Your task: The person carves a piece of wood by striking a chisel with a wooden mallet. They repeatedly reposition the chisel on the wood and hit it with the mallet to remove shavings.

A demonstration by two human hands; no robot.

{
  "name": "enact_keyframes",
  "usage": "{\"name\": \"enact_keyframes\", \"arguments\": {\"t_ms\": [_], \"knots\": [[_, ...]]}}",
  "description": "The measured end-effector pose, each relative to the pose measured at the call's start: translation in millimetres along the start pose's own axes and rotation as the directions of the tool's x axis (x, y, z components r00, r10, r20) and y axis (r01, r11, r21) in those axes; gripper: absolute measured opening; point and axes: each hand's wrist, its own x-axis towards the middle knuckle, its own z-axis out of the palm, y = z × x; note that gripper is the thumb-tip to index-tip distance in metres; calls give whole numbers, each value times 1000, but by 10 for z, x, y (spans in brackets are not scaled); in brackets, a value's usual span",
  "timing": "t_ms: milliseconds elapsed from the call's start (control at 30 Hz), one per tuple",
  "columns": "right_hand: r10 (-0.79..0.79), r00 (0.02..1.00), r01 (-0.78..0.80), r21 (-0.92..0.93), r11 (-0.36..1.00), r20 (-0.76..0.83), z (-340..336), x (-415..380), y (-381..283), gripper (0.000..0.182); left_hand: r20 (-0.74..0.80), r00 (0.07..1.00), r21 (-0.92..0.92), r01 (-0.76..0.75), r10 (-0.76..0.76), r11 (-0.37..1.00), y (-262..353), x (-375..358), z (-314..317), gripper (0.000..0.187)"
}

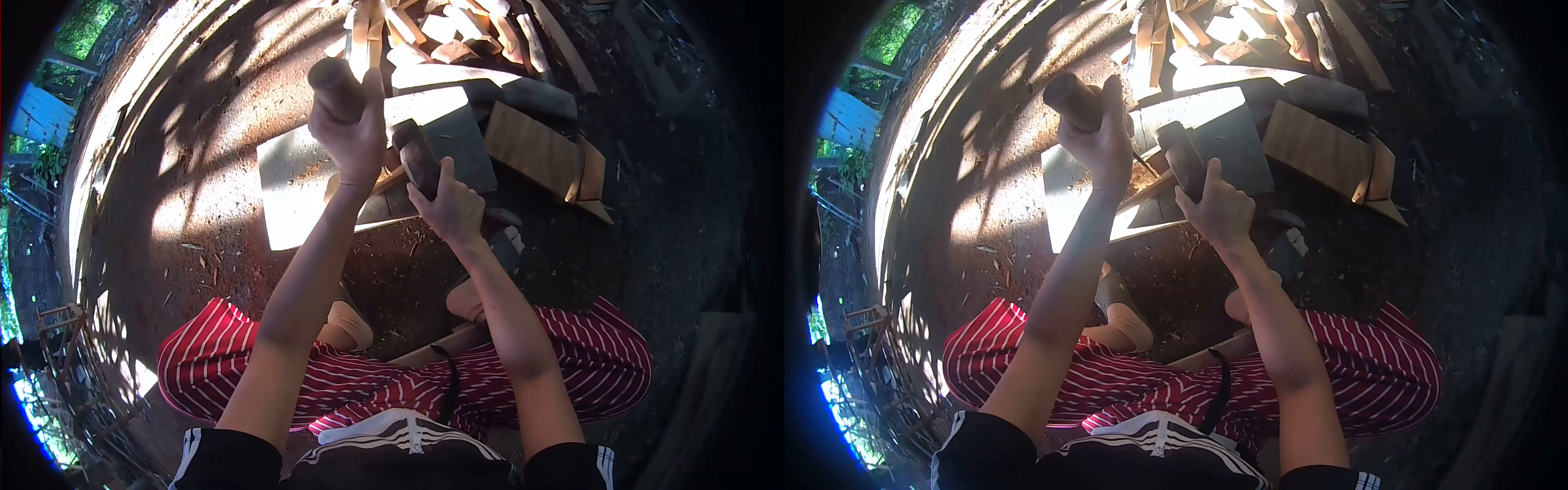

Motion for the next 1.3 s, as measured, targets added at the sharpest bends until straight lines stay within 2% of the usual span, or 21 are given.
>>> {"name": "enact_keyframes", "arguments": {"t_ms": [67, 300, 367, 500, 567, 600, 1300], "knots": [[1, 1000, -1, -2, 1000, 1, -5, 8, 2, 58, -55, 999, -9, 1, -2, 1000, 13, -7, 18, 20], [-6, 1000, 6, 17, 1000, -7, -10, -7, -5, 59, -20, 1000, 14, -2, 2, 1000, -19, -61, -58, 20], [-2, 1000, 3, 8, 1000, -17, -25, -4, -1, 59, -34, 998, -108, 49, -53, 993, 14, -105, -75, 19], [-18, 999, 19, 12, 1000, -30, 0, -7, 27, 58, -55, 993, -115, 95, -101, 989, 179, -126, -133, 19], [-25, 999, 25, 18, 1000, -28, 6, -11, 18, 58, -51, 976, -274, 189, -211, 943, 268, -108, -153, 18], [-25, 999, 25, 15, 1000, -31, 6, -9, 19, 57, -57, 971, -294, 204, -230, 934, 254, -104, -161, 18], [-48, 997, 50, 24, 998, -65, 27, -10, 43, 57, -45, 979, -236, 183, -199, 954, 210, -131, -72, 19]]}}
